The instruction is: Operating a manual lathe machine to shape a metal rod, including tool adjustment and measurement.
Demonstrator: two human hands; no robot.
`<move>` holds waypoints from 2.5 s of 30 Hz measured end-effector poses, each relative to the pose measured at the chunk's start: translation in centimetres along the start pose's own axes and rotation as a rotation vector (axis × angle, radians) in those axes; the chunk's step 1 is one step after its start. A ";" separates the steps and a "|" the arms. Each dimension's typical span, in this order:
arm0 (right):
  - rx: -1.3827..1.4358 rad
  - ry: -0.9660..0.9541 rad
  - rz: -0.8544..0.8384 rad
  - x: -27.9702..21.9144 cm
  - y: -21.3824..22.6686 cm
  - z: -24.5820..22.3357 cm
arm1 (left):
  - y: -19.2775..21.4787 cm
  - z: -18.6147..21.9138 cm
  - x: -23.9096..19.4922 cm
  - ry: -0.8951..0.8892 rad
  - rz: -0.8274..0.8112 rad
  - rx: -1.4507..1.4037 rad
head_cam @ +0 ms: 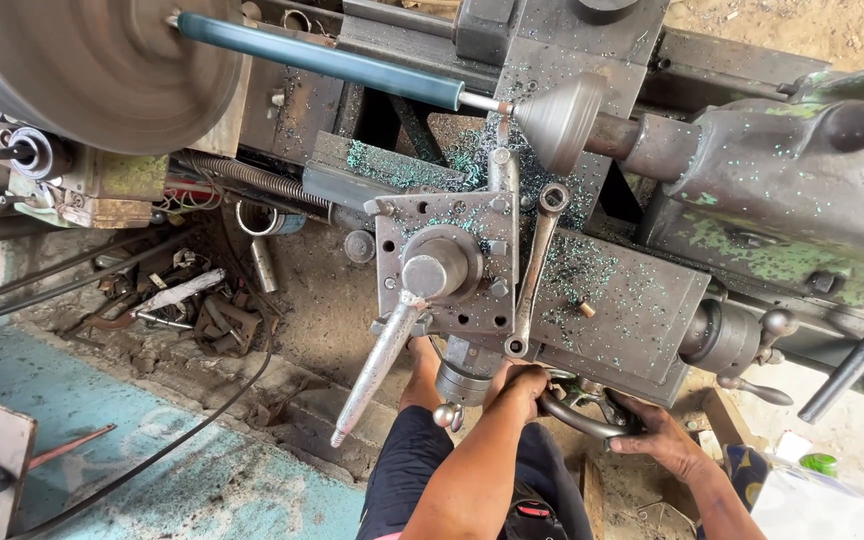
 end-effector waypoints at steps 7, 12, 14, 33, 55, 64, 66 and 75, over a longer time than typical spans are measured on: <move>0.136 -0.023 0.071 3.2 -1.0 4.5 | -0.7 0.3 0.5 -0.028 -0.039 0.212; 0.143 0.113 0.084 1.0 -1.2 0.9 | -1.0 0.0 2.4 -0.059 -0.054 0.219; 0.142 0.186 0.107 1.6 -1.5 1.5 | -1.2 -0.4 3.7 -0.045 -0.089 0.332; 0.181 0.049 0.209 -1.2 -2.4 -1.9 | -1.5 -2.8 14.1 0.155 -0.240 0.396; -0.109 -0.103 0.270 -2.8 -2.6 -3.5 | 1.0 -2.5 -0.4 -0.213 -0.118 0.365; -0.194 -0.068 0.295 -1.3 -3.2 -1.7 | 1.0 -4.9 1.2 -0.154 -0.043 0.378; -0.270 -0.022 0.283 1.1 -3.7 1.8 | 1.0 -4.9 1.0 -0.160 -0.041 0.392; -1.018 0.044 0.224 2.0 -4.7 1.5 | 1.1 -4.8 4.2 -0.289 -0.024 0.416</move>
Point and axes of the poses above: each hand's wrist, its own x-axis towards the middle knuckle, its own y-axis out of the back of the hand, z = x × y, the point moved 4 cm from there along x, towards the middle knuckle, and after that the axes turned 8 degrees about -x, right-handed, at the moved point
